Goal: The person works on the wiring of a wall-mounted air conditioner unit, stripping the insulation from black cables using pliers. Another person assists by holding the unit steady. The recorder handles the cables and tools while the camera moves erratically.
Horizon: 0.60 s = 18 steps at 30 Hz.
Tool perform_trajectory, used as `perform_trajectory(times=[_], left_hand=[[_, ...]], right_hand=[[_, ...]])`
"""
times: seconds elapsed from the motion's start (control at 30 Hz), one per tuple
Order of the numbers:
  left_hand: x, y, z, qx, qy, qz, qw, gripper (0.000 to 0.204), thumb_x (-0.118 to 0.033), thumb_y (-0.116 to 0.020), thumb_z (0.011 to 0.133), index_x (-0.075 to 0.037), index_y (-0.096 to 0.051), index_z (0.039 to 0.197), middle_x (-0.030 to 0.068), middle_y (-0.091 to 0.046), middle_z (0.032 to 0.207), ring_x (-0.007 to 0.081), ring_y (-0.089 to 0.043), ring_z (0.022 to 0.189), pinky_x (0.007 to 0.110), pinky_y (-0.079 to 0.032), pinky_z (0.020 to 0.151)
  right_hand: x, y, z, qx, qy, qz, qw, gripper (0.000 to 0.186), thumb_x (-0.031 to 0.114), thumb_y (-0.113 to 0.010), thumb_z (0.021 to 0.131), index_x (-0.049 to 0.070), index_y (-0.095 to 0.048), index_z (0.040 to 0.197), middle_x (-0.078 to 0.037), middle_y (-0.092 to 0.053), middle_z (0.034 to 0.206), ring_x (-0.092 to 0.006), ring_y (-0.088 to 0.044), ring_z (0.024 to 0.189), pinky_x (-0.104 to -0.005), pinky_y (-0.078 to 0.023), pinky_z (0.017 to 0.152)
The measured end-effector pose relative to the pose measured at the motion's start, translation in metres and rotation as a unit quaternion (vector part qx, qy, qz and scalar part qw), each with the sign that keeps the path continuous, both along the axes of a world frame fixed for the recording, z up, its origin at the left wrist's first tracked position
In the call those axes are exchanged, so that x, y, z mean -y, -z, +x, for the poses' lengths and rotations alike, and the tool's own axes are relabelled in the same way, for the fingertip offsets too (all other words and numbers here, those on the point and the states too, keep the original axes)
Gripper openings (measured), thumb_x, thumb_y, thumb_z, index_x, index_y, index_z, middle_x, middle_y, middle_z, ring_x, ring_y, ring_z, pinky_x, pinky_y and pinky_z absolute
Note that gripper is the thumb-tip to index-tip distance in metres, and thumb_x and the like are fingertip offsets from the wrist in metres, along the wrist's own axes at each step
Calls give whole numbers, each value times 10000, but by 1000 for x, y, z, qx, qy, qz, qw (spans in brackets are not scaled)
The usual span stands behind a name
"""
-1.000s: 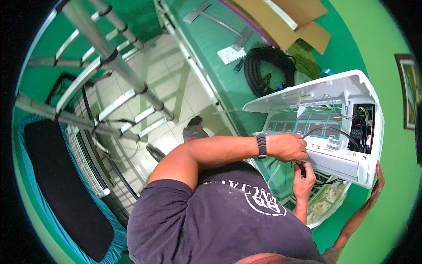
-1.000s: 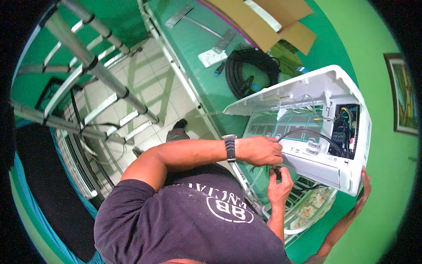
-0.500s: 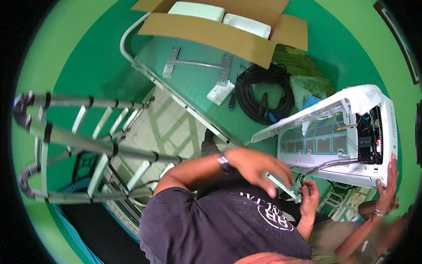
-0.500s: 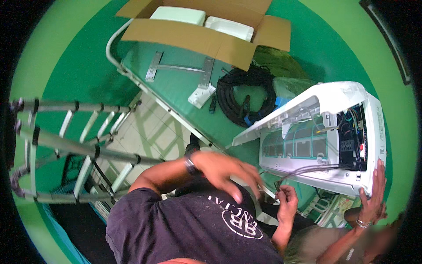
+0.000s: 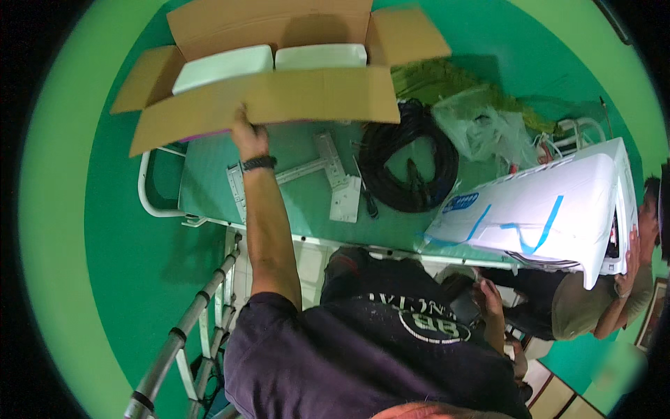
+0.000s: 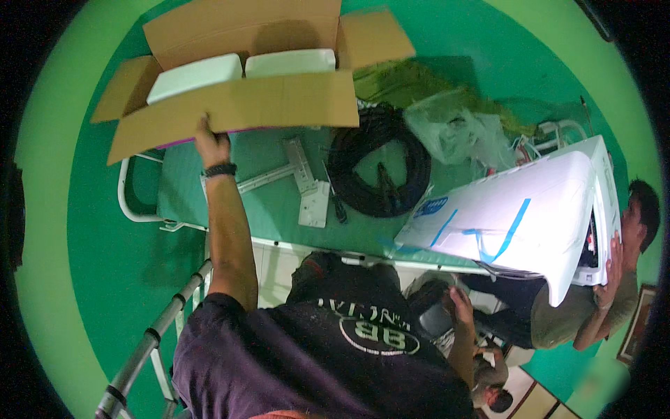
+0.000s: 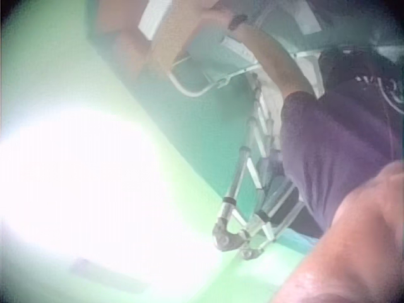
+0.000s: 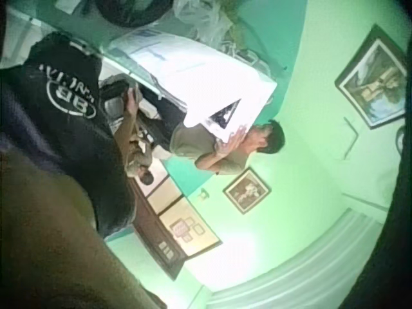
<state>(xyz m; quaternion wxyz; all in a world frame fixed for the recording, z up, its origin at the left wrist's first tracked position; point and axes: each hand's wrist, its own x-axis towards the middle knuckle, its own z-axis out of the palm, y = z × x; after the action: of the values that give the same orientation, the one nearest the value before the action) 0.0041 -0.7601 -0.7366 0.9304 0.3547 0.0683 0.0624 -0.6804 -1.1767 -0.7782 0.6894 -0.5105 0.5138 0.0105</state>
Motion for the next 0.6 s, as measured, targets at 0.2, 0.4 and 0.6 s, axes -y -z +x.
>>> perform_trajectory(times=[0.2,0.4,0.6], left_hand=[[-1,-164,46,104,31,17,994,413,-153,-625,955,-29,-521,1335,153,-601,1302,315,-576,1223,481,-502,1047],[-32,-237,67,276,-116,232,925,461,96,-571,844,46,-504,1297,244,-594,1243,360,-597,1120,518,-531,966],[-52,-282,65,252,-38,70,964,493,-171,-591,895,43,-513,1333,245,-539,1387,429,-483,1331,649,-355,1127]], right_hand=[[-34,57,29,-68,-169,43,982,467,267,-670,1002,23,-540,1378,-125,-630,1229,-223,-655,973,-356,-538,785],[-57,64,104,5,-229,-14,973,449,378,-690,971,27,-618,1242,-91,-692,1050,-191,-670,870,-331,-536,767],[-81,57,136,-25,-300,-86,950,298,239,-608,1028,23,-605,1233,-62,-673,1035,-170,-646,871,-326,-528,753]])
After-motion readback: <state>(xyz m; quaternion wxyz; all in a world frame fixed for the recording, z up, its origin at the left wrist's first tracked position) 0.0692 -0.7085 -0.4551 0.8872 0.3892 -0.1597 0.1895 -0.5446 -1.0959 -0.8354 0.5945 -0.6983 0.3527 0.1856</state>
